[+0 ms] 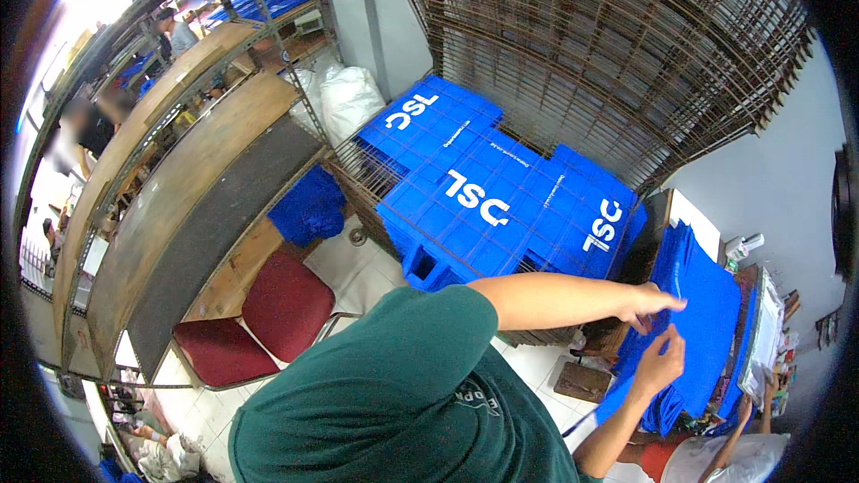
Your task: The person repeatedly picks up blue tote bags from a stack, unfolds them, and folds them flat. They then place the folded bags onto a metal wire rack. The task is performed continuously in a repetitive manner.
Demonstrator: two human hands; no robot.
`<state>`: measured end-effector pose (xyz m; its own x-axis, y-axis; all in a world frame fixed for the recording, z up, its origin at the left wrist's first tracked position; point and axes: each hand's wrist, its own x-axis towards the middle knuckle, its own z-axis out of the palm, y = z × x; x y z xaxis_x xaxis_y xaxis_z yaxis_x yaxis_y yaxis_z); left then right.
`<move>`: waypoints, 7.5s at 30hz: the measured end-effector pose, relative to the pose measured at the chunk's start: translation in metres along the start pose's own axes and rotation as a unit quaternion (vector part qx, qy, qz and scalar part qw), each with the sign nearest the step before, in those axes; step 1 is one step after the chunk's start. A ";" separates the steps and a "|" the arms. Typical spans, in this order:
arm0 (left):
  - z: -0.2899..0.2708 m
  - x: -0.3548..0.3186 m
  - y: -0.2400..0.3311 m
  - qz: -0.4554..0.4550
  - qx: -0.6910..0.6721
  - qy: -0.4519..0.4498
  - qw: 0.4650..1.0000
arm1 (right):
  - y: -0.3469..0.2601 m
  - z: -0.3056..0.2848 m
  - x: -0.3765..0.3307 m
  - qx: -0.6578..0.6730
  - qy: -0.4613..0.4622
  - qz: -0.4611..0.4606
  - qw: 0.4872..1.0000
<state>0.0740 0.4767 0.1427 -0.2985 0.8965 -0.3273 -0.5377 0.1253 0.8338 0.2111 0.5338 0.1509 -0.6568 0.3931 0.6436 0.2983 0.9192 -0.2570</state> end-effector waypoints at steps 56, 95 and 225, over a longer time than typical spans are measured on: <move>-0.572 -0.330 -0.140 0.056 0.257 0.519 0.814 | -0.170 0.361 -0.120 0.297 -0.277 0.264 0.875; -0.586 -0.309 -0.193 -0.024 0.374 0.591 0.714 | -0.151 0.375 -0.171 0.120 -0.260 0.309 0.907; -0.224 -0.230 -0.155 -0.035 -0.311 -0.160 0.936 | -0.038 -0.130 0.128 0.599 0.163 0.095 0.778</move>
<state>0.0490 0.1561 -0.0114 -0.0476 0.9892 -0.1390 -0.9316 0.0062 0.3633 0.2057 0.5458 0.3372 -0.4098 0.6780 0.6102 -0.6188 0.2848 -0.7321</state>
